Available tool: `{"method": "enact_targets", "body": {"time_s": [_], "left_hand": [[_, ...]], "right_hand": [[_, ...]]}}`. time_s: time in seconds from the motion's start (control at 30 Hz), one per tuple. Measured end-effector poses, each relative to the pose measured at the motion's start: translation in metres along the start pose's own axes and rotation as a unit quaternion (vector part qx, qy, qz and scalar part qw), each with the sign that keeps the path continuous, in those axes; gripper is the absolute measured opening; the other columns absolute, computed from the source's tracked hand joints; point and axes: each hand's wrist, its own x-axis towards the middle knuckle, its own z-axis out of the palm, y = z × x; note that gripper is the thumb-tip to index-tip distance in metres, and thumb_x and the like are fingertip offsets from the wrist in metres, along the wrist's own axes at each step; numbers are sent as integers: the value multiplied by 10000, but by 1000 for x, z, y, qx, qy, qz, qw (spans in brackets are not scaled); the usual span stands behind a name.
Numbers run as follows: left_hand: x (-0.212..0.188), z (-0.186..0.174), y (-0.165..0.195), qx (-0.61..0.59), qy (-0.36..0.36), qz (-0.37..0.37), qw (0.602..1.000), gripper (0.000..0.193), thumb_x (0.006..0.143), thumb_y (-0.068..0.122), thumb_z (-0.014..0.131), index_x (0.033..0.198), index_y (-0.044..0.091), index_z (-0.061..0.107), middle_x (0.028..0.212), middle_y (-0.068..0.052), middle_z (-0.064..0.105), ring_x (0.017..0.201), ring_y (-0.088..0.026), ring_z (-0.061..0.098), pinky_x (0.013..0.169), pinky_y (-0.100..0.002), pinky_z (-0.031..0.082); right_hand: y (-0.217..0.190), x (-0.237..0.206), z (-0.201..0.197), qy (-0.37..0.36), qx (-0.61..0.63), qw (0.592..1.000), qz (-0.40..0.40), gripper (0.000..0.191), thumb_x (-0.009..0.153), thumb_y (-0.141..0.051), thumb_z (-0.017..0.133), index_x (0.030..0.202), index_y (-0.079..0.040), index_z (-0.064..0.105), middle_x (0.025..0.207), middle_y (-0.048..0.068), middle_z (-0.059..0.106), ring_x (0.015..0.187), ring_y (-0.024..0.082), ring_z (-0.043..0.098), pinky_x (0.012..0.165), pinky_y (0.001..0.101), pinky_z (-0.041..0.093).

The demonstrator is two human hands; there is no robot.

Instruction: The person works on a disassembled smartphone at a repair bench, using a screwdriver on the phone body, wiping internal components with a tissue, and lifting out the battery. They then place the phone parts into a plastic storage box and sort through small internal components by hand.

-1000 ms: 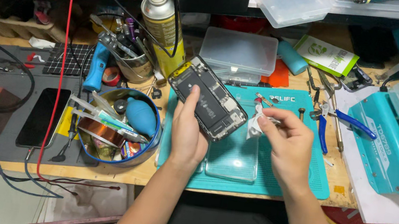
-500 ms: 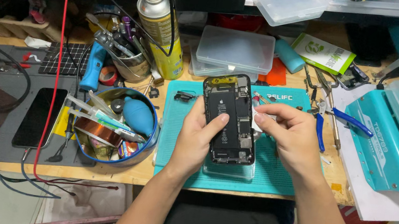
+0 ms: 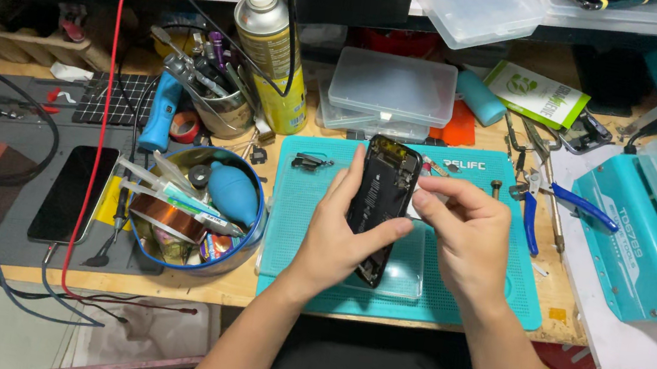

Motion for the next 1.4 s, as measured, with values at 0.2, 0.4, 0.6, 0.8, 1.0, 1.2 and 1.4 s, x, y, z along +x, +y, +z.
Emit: {"method": "enact_targets", "body": {"time_s": [0.2, 0.4, 0.6, 0.8, 1.0, 1.2, 1.4], "left_hand": [[0, -14, -24, -448, -79, -160, 876, 571, 1124, 301, 611, 1483, -125, 486, 1290, -146, 630, 1170, -204, 609, 1004, -338, 498], [-4, -17, -25, -555, -112, -189, 802, 471, 1072, 337, 538, 1396, -6, 520, 1291, -131, 667, 1176, -258, 693, 981, -499, 592], [-1, -24, -30, -615, -82, -197, 759, 509, 1153, 342, 530, 1488, -41, 508, 1325, -172, 670, 1194, -276, 674, 1044, -484, 559], [-7, -13, -21, -565, -135, -184, 793, 521, 1086, 325, 583, 1466, -16, 482, 1351, -152, 628, 1233, -277, 652, 1011, -564, 574], [0, -8, -5, -427, -124, -129, 886, 715, 1023, 327, 663, 1573, -37, 386, 1453, -150, 552, 1312, -260, 589, 957, -450, 576], [1, -8, -5, -329, -105, -84, 935, 910, 945, 209, 744, 1661, -5, 226, 1548, -127, 493, 1313, -213, 563, 999, -334, 505], [0, -10, -1, -253, -106, -52, 960, 981, 884, 107, 814, 1667, -32, 238, 1590, -132, 449, 1400, -172, 498, 1180, -304, 401]], "right_hand": [[-22, -19, 37, -82, -244, 930, -261, 189, 871, 52, 758, 1050, -8, 751, 1071, 84, 678, 1006, 179, 673, 929, 305, 564], [-50, 7, 48, -35, -410, 820, -399, 227, 843, 46, 761, 1058, -26, 752, 1008, 78, 705, 920, 275, 631, 821, 378, 524], [-59, 1, 54, -80, -448, 791, -409, 286, 791, 33, 770, 1066, -36, 739, 973, 80, 705, 907, 284, 629, 802, 393, 526], [-63, 6, 54, -23, -408, 822, -398, 262, 864, 64, 757, 1112, -18, 736, 1012, 112, 714, 911, 255, 691, 789, 332, 554], [-62, 9, 53, 2, -287, 928, -240, 123, 951, -9, 746, 1074, 2, 745, 995, 70, 741, 852, 135, 737, 724, 258, 596], [-56, 16, 32, -9, -148, 988, -33, 134, 905, -22, 753, 1035, 13, 748, 852, 46, 730, 714, 60, 671, 617, 206, 535], [-41, 27, 8, -101, 66, 991, 48, 78, 939, 6, 703, 1009, 33, 681, 857, 32, 703, 706, 54, 624, 630, 200, 471]]}}
